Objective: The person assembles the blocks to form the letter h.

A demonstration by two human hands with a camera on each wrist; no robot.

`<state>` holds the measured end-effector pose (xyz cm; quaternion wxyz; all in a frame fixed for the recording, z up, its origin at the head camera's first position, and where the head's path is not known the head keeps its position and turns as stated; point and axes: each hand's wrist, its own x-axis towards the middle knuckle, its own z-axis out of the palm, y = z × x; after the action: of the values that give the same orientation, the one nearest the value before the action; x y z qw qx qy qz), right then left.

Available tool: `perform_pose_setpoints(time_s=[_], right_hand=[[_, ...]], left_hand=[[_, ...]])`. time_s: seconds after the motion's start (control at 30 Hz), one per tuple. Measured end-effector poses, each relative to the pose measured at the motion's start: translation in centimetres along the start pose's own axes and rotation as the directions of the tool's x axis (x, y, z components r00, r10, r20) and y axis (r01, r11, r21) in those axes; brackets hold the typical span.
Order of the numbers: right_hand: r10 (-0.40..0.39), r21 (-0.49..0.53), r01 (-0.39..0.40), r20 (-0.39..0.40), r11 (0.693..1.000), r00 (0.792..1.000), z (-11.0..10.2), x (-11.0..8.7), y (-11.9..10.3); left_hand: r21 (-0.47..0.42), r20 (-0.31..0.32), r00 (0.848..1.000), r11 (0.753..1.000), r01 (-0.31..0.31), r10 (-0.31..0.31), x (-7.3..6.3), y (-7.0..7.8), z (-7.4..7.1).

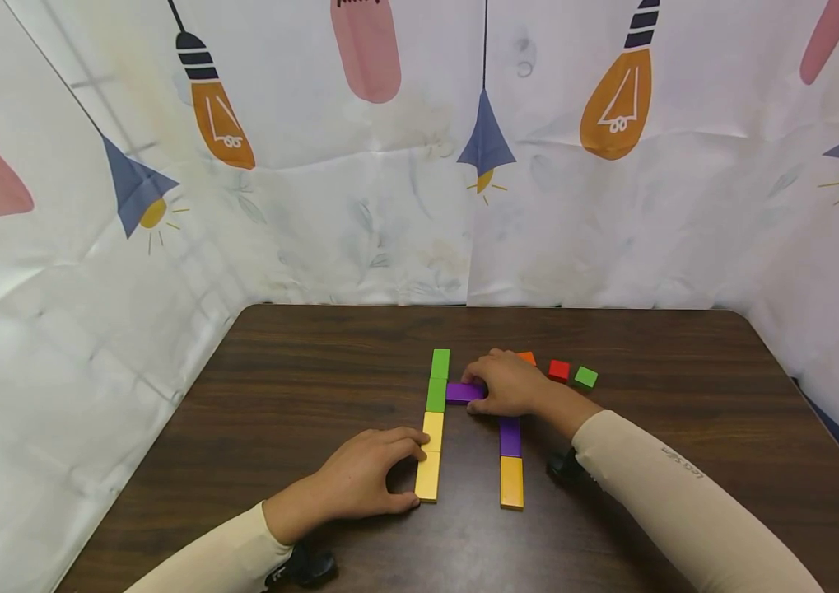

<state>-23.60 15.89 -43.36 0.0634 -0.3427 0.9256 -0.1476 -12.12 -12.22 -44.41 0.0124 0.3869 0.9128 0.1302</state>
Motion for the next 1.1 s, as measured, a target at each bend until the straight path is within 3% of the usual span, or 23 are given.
perform_pose_setpoints(time_s=[0.43,1.1], right_hand=[[0.008,0.018,-0.008,-0.036,1.0,0.999,-0.9,-1.1,1.6],[0.095,0.039,-0.091,-0.102,0.995,0.99,-2.0,-3.1,4.6]], left_hand=[[0.006,-0.01,1.0,1.0,-0.004,0.004,-0.1,0.0,0.0],[0.009,-0.004,1.0,1.0,-0.006,0.006,-0.1,0.0,0.0]])
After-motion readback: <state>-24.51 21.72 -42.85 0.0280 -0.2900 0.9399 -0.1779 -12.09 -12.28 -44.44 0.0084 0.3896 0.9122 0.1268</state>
